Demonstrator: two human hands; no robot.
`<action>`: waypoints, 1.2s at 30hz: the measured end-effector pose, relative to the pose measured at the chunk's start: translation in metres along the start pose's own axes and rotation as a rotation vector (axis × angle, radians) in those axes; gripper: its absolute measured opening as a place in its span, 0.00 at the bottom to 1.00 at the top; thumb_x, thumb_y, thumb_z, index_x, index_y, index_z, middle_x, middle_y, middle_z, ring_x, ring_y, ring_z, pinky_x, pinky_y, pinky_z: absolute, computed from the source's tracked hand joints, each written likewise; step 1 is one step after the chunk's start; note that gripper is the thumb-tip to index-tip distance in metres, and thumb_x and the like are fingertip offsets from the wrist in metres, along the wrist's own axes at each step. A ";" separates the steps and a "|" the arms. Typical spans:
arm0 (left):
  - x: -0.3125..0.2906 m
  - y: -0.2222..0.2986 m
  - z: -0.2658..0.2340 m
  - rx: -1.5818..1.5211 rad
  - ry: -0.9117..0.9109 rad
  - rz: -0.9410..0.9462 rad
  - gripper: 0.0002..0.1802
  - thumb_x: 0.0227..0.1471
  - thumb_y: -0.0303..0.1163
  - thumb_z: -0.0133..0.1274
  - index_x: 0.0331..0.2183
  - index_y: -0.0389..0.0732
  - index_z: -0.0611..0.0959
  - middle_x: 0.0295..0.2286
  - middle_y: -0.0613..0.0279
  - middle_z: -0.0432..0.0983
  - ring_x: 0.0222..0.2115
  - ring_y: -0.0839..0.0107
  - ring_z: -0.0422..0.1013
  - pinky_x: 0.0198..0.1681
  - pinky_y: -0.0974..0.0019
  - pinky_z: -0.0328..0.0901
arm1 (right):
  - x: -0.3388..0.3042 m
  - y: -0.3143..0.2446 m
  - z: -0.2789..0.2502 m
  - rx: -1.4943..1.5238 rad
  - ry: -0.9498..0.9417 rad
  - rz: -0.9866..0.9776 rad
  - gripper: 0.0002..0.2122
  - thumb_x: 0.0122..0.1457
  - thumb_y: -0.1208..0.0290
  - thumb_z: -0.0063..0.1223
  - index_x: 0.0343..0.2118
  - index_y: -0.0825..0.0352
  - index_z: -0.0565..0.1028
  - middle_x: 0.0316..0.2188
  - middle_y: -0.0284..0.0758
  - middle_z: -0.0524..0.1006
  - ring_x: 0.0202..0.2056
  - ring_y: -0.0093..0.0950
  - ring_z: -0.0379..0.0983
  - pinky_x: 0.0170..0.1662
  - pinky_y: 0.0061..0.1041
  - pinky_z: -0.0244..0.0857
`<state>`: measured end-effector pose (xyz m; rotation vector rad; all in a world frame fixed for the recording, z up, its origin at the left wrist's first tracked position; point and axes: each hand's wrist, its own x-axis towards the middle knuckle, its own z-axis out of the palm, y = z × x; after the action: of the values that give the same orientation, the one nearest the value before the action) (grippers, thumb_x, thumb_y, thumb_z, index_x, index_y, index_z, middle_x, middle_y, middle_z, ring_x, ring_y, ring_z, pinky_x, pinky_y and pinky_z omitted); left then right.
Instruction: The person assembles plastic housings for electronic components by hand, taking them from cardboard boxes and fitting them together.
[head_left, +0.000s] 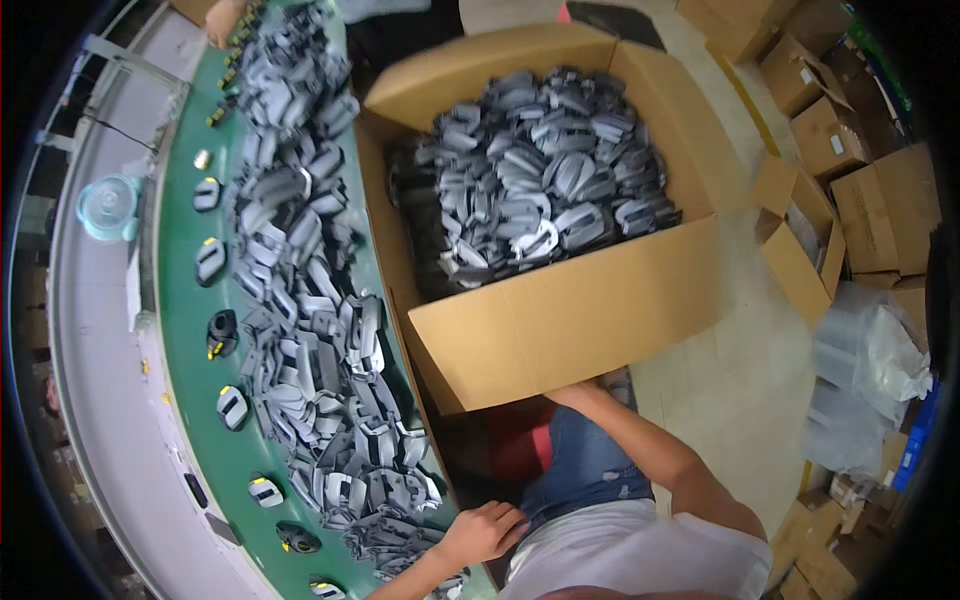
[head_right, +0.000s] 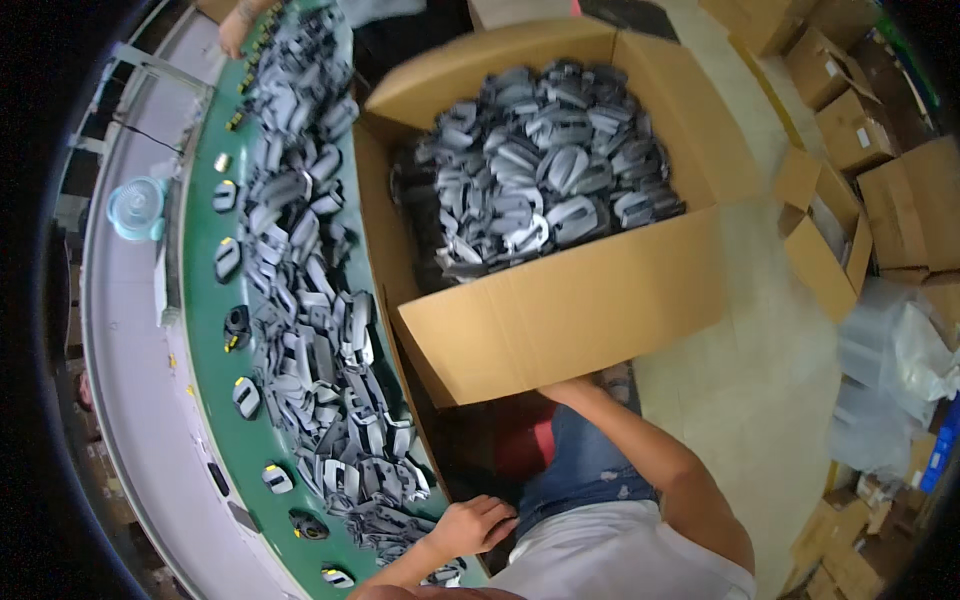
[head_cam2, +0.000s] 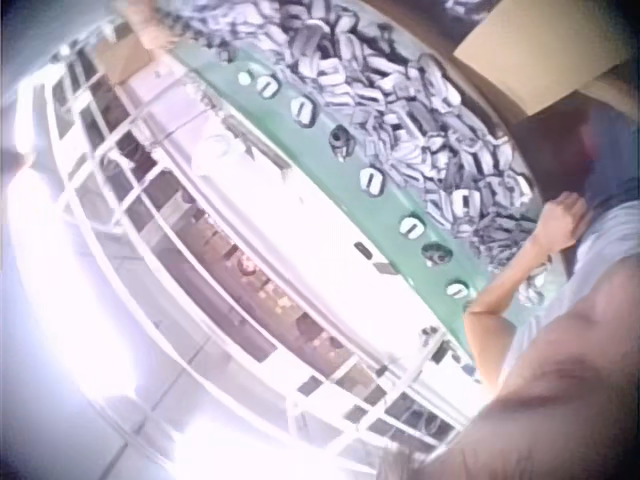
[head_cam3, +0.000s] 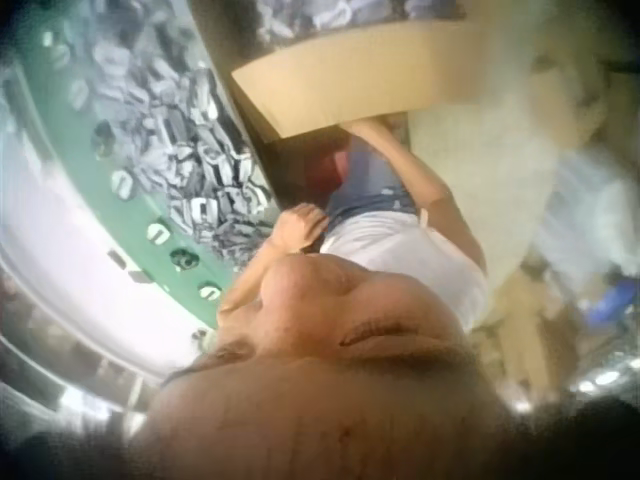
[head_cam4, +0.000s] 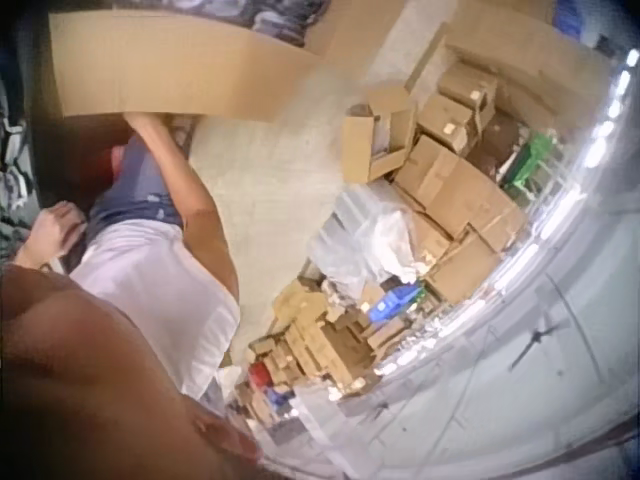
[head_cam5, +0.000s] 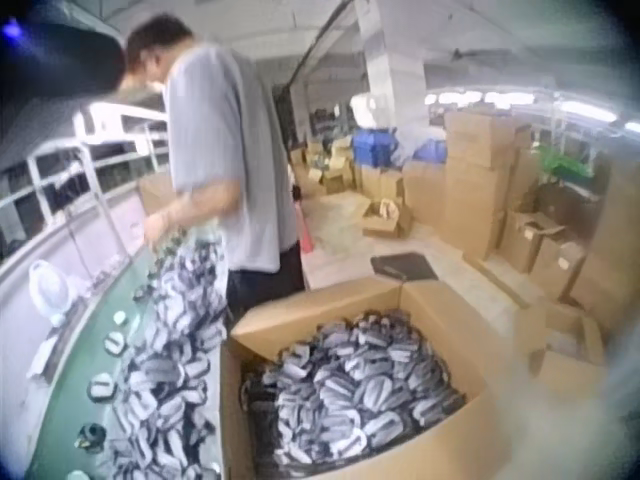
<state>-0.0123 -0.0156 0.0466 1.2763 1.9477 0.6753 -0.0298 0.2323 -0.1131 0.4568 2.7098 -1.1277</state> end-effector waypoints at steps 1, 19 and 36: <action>0.000 -0.008 -0.004 -0.155 -0.061 -0.052 0.06 0.46 0.31 0.55 0.28 0.39 0.77 0.26 0.60 0.74 0.27 0.62 0.71 0.31 0.64 0.67 | 0.003 0.008 0.014 0.005 -0.038 0.029 0.17 0.49 0.66 0.48 0.41 0.70 0.71 0.43 0.48 0.71 0.46 0.41 0.67 0.46 0.36 0.62; -0.063 -0.053 0.027 -0.568 -0.032 -0.568 0.07 0.46 0.29 0.50 0.27 0.35 0.74 0.26 0.53 0.71 0.28 0.57 0.70 0.31 0.62 0.66 | 0.044 -0.073 0.299 0.565 -0.469 0.180 0.17 0.49 0.67 0.48 0.40 0.71 0.71 0.41 0.47 0.72 0.45 0.40 0.67 0.45 0.35 0.63; -0.077 -0.018 0.073 -0.434 0.181 -0.407 0.09 0.40 0.32 0.50 0.22 0.35 0.72 0.22 0.53 0.68 0.25 0.56 0.67 0.28 0.59 0.64 | -0.009 -0.128 0.341 0.679 -0.580 0.202 0.16 0.49 0.69 0.48 0.40 0.71 0.72 0.39 0.46 0.73 0.44 0.40 0.68 0.44 0.35 0.63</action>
<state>0.0554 -0.0905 0.0089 0.5516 1.9770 0.9566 -0.0522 -0.0980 -0.2641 0.3897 1.7164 -1.7675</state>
